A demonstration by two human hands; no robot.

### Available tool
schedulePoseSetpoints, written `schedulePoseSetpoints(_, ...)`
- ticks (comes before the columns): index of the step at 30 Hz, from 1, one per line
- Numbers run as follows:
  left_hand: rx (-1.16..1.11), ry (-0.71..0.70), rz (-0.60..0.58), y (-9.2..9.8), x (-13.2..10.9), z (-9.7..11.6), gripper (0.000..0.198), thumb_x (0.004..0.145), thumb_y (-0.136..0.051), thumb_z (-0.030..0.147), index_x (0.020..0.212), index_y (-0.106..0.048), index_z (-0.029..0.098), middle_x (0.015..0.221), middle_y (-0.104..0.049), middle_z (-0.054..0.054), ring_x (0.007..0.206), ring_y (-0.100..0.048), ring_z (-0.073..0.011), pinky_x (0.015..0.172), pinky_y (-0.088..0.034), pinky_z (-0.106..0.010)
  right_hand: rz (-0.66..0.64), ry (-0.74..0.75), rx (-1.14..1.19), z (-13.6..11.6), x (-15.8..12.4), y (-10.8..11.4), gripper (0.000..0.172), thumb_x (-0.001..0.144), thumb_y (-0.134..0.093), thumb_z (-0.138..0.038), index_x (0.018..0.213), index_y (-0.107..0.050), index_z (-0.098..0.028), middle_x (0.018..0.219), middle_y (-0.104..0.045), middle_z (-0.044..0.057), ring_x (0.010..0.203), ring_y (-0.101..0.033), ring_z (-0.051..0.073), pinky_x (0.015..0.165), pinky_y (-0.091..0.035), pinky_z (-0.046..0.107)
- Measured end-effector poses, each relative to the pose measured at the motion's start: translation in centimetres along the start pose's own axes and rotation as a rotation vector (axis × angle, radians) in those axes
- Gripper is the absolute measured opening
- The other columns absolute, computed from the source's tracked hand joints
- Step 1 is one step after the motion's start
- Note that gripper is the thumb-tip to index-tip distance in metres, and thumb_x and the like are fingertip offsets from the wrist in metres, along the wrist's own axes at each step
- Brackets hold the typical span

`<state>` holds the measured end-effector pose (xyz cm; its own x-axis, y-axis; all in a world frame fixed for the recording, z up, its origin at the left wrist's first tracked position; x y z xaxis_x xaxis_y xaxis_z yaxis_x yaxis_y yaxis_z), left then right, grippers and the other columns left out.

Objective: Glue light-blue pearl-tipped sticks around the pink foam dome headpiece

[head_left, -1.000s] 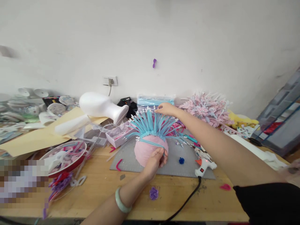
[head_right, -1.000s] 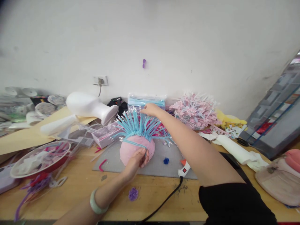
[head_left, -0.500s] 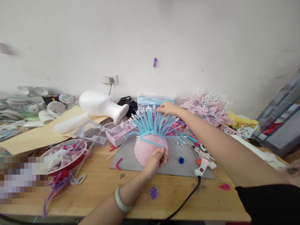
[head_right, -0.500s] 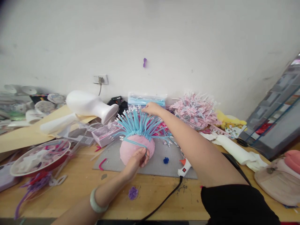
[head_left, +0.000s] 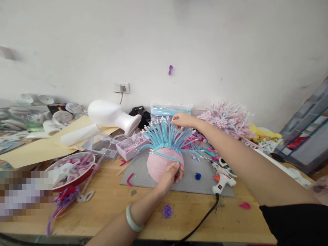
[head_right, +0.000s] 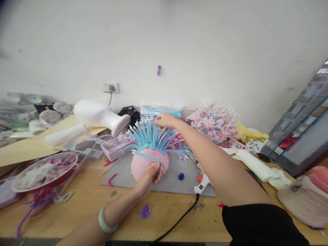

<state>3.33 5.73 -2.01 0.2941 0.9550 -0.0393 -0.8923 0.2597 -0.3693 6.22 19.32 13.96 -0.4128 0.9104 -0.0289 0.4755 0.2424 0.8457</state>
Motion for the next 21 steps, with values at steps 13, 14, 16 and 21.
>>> schedulePoseSetpoints(13,0.005,-0.002,-0.011,-0.1,0.1,-0.1,0.040,0.069,-0.054,0.057,0.066,-0.048,0.018,0.047,-0.045,0.004,0.037,-0.030,-0.0053,0.040,-0.015,-0.021,0.090,0.056,-0.330,-0.8,0.0,0.5,0.029,0.081,-0.045,-0.033,0.073,-0.064,-0.012,0.067,-0.066,0.005,0.059,-0.057,0.012,0.052,-0.035,0.019)
schedulePoseSetpoints(14,0.006,-0.001,-0.012,-0.1,0.1,-0.1,0.040,0.069,-0.054,0.057,0.066,-0.048,0.018,0.046,-0.045,0.004,0.037,-0.030,-0.0053,0.040,-0.014,-0.021,0.090,0.064,-0.321,-0.8,0.0,0.5,0.028,0.080,-0.045,-0.032,0.072,-0.064,-0.012,0.065,-0.065,0.004,0.058,-0.056,0.012,0.052,-0.035,0.019)
schedulePoseSetpoints(16,0.007,0.000,-0.016,-0.1,0.1,-0.2,0.040,0.069,-0.053,0.057,0.066,-0.048,0.018,0.046,-0.044,0.004,0.037,-0.030,-0.0054,0.041,-0.014,-0.022,0.090,0.087,-0.297,-0.8,-0.1,0.5,0.025,0.078,-0.046,-0.029,0.068,-0.063,-0.013,0.061,-0.062,0.002,0.057,-0.054,0.011,0.052,-0.034,0.019)
schedulePoseSetpoints(21,0.005,0.008,-0.023,-0.2,0.1,-0.2,0.042,0.067,-0.055,0.059,0.066,-0.047,0.018,0.046,-0.044,0.005,0.037,-0.030,-0.0055,0.040,-0.014,-0.021,0.125,0.111,-0.259,-1.1,-0.5,0.8,0.024,0.075,-0.047,-0.029,0.064,-0.061,-0.013,0.054,-0.052,-0.002,0.052,-0.044,0.009,0.049,-0.029,0.020)
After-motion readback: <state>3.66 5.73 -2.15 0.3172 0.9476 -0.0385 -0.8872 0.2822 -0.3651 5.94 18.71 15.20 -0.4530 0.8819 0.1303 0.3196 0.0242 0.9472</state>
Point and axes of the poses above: each hand's wrist, its own x-axis towards the middle knuckle, its own y-axis out of the back of the hand, z = x × y, the point moved 9 cm from there along x, towards the middle knuckle
